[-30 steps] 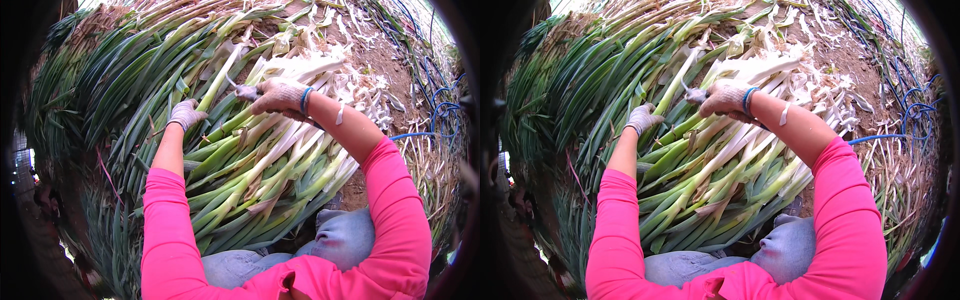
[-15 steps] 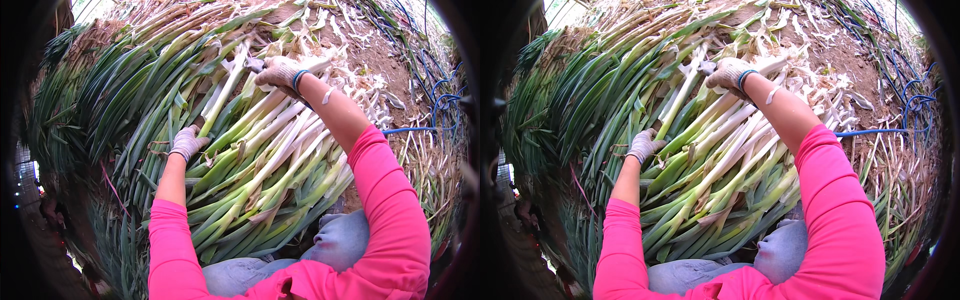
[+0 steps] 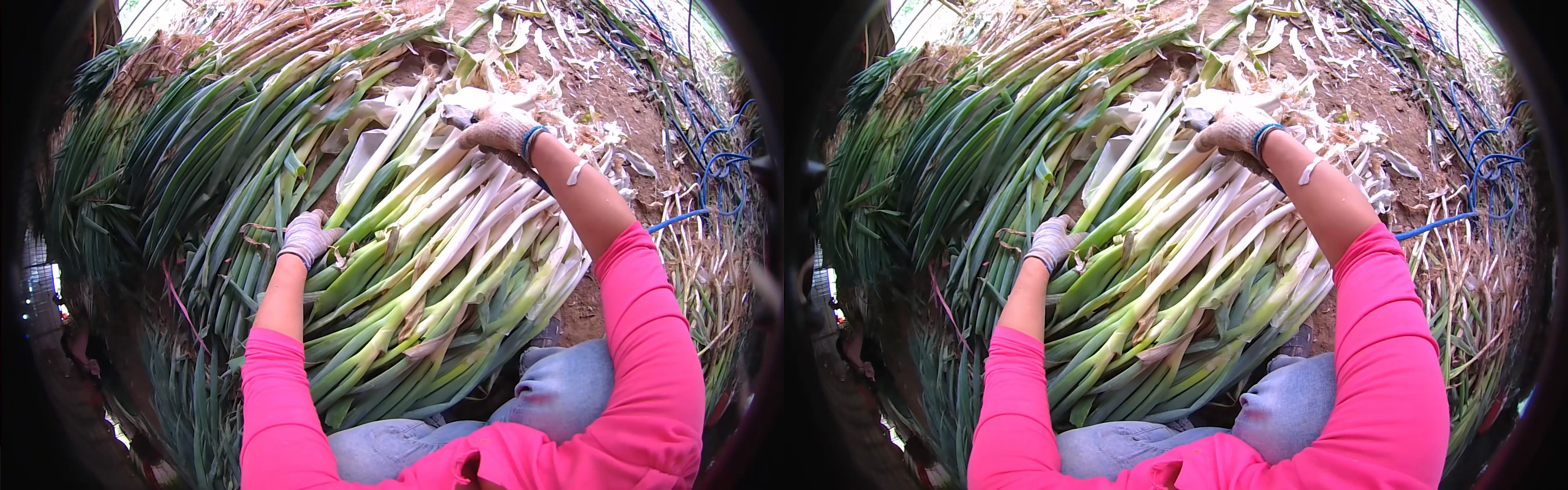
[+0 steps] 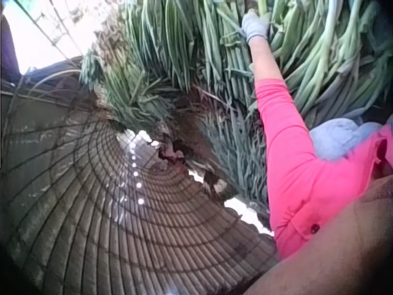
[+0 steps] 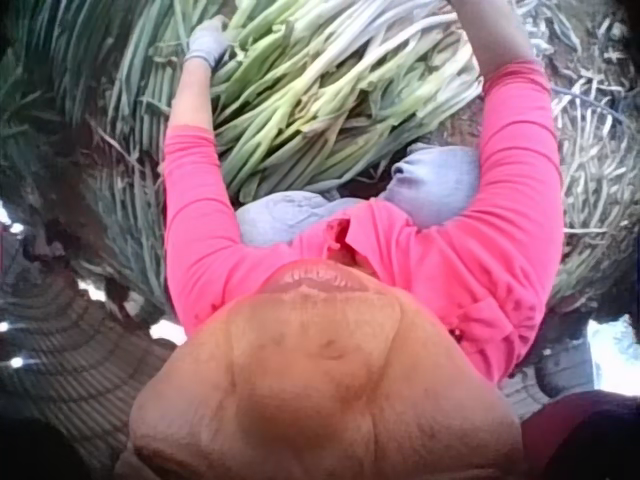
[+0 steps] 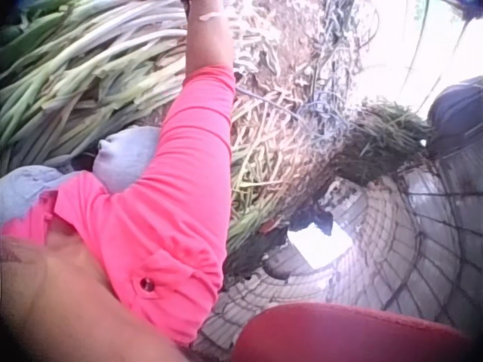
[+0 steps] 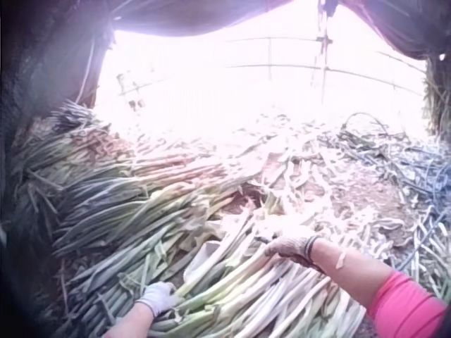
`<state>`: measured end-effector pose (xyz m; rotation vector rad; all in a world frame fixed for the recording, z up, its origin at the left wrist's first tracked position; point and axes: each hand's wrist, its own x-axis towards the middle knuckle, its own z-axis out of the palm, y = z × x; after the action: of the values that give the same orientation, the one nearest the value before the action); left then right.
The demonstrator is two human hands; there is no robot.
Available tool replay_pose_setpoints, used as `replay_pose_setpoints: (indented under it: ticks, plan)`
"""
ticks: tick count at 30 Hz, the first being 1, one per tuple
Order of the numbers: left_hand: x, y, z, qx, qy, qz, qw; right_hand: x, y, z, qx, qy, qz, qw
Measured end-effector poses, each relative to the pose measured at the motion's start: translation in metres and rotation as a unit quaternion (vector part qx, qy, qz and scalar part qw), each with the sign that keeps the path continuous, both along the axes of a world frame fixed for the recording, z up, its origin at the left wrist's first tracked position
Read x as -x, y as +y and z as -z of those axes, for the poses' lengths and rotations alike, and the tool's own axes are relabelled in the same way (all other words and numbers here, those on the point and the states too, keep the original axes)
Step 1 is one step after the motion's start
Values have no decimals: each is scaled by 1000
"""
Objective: The person sits on the ground and uses a knife to trim the outer layers and tips of long green leaves. They handle the leaves one at a time, cutting away unwanted parts and placing the trimmed pieces aside.
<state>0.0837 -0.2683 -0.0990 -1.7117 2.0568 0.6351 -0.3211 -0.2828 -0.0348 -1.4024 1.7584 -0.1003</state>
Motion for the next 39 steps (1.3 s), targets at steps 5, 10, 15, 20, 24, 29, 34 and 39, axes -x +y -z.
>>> replay_pose_setpoints:
  ticks: [5, 10, 15, 20, 24, 29, 34, 39]
  plan:
    - [3, -6, 3, 124, 59, 1, 991, -6, 5, 12, 20, -61, 33, 997]
    - [-18, -39, 18, 374, -88, -34, 923, -18, 3, 8, -6, -20, -29, 999]
    - [-23, -68, 18, 200, -238, -134, 941, -34, 15, -4, -25, 22, -80, 996]
    - [-39, -92, -7, 132, -250, -152, 947, -32, 23, 0, 25, 37, -94, 995]
    - [-49, -114, -34, 24, -187, -89, 978, -44, 34, -7, 63, 17, -88, 994]
    - [-71, -95, -70, -130, 84, -157, 975, -75, 62, -46, 6, -109, -169, 980]
    - [-54, -61, -93, -207, 173, -179, 946, -106, 90, -62, -43, -193, -235, 952]
    - [-63, -9, -106, -250, 193, -169, 934, -111, 91, -10, -21, -319, -204, 925]
